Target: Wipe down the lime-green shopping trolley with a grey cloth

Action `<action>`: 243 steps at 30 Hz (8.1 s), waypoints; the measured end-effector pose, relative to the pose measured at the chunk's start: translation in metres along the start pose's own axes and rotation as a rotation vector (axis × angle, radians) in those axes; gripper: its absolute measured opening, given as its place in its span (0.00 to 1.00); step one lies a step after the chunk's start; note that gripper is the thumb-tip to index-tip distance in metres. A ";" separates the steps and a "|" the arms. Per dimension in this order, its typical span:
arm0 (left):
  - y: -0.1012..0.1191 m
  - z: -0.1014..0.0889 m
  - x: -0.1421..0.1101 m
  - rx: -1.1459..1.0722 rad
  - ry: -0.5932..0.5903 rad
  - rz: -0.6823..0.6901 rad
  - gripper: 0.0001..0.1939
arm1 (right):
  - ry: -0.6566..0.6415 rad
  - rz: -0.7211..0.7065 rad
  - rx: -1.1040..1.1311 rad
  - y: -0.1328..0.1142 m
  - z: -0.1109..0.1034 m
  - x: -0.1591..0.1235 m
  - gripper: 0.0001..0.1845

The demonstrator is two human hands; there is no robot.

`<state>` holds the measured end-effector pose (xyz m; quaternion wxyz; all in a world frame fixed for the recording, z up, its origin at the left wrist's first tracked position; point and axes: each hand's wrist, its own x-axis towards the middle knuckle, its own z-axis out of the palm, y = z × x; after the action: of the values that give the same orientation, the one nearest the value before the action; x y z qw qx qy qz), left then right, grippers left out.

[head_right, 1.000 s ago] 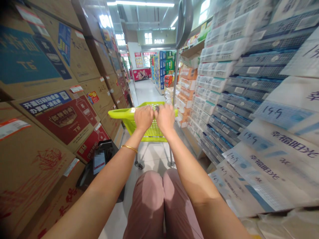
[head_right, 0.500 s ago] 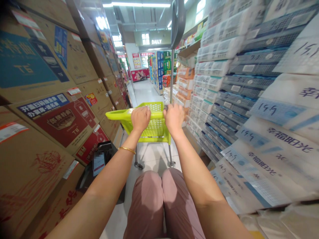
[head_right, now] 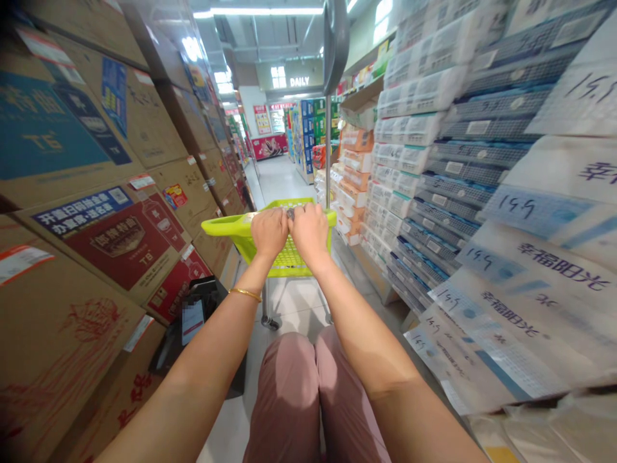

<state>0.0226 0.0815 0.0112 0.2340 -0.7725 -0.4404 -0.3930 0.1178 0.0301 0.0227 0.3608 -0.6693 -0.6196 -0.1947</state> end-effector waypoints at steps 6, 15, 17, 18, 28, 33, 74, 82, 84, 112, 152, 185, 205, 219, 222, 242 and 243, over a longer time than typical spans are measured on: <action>0.002 0.001 0.001 -0.016 -0.005 0.006 0.19 | -0.008 0.034 -0.049 0.017 -0.006 0.003 0.13; 0.007 0.004 0.001 -0.052 0.030 -0.029 0.19 | 0.056 0.206 -0.010 0.065 -0.012 0.007 0.14; 0.009 0.004 0.002 -0.048 0.035 -0.040 0.18 | 0.053 0.214 -0.006 0.061 -0.013 0.008 0.14; 0.010 0.004 0.002 -0.047 0.036 -0.048 0.18 | 0.045 0.207 -0.004 0.056 -0.013 0.008 0.14; 0.006 0.001 0.000 -0.016 0.013 -0.021 0.17 | -0.059 0.027 -0.004 0.008 -0.011 0.002 0.14; 0.006 0.004 0.000 -0.043 0.018 -0.018 0.17 | -0.080 0.149 -0.085 0.029 -0.018 0.011 0.16; 0.027 -0.029 -0.014 -0.098 -0.137 -0.090 0.23 | -0.033 -0.124 0.231 0.018 -0.025 -0.015 0.14; 0.015 -0.024 -0.020 -0.130 -0.088 0.001 0.22 | 0.006 -0.086 0.398 0.024 -0.021 -0.013 0.11; 0.015 -0.024 -0.020 -0.135 -0.081 -0.008 0.23 | -0.001 -0.055 0.424 0.031 -0.018 -0.010 0.12; 0.007 -0.015 -0.024 -0.121 0.015 -0.019 0.21 | 0.150 -0.001 0.401 0.020 -0.005 -0.024 0.11; -0.009 -0.012 -0.019 -0.250 0.056 -0.041 0.18 | 0.211 0.153 0.522 0.029 0.008 -0.022 0.12; -0.022 -0.016 -0.023 -0.224 0.001 -0.047 0.19 | 0.223 0.000 0.514 -0.020 0.002 -0.032 0.09; -0.046 -0.022 -0.009 -0.418 -0.149 0.006 0.18 | 0.102 0.009 0.579 0.020 0.021 -0.013 0.13; -0.032 -0.042 0.003 -0.057 -0.295 0.002 0.18 | 0.133 0.031 0.431 -0.015 0.033 -0.015 0.14; -0.012 -0.039 -0.003 -0.017 -0.313 -0.105 0.18 | 0.160 0.003 0.415 -0.015 0.038 -0.019 0.16; -0.026 -0.016 -0.015 -0.081 -0.149 0.044 0.18 | 0.396 -0.155 0.409 -0.004 0.070 -0.021 0.12; -0.027 -0.015 -0.015 -0.085 -0.144 0.042 0.18 | 0.400 -0.155 0.401 -0.007 0.069 -0.019 0.12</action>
<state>-0.0117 0.0768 0.0081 0.1767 -0.8172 -0.4226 -0.3498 0.0955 0.0668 -0.0349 0.5850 -0.4838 -0.6114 -0.2235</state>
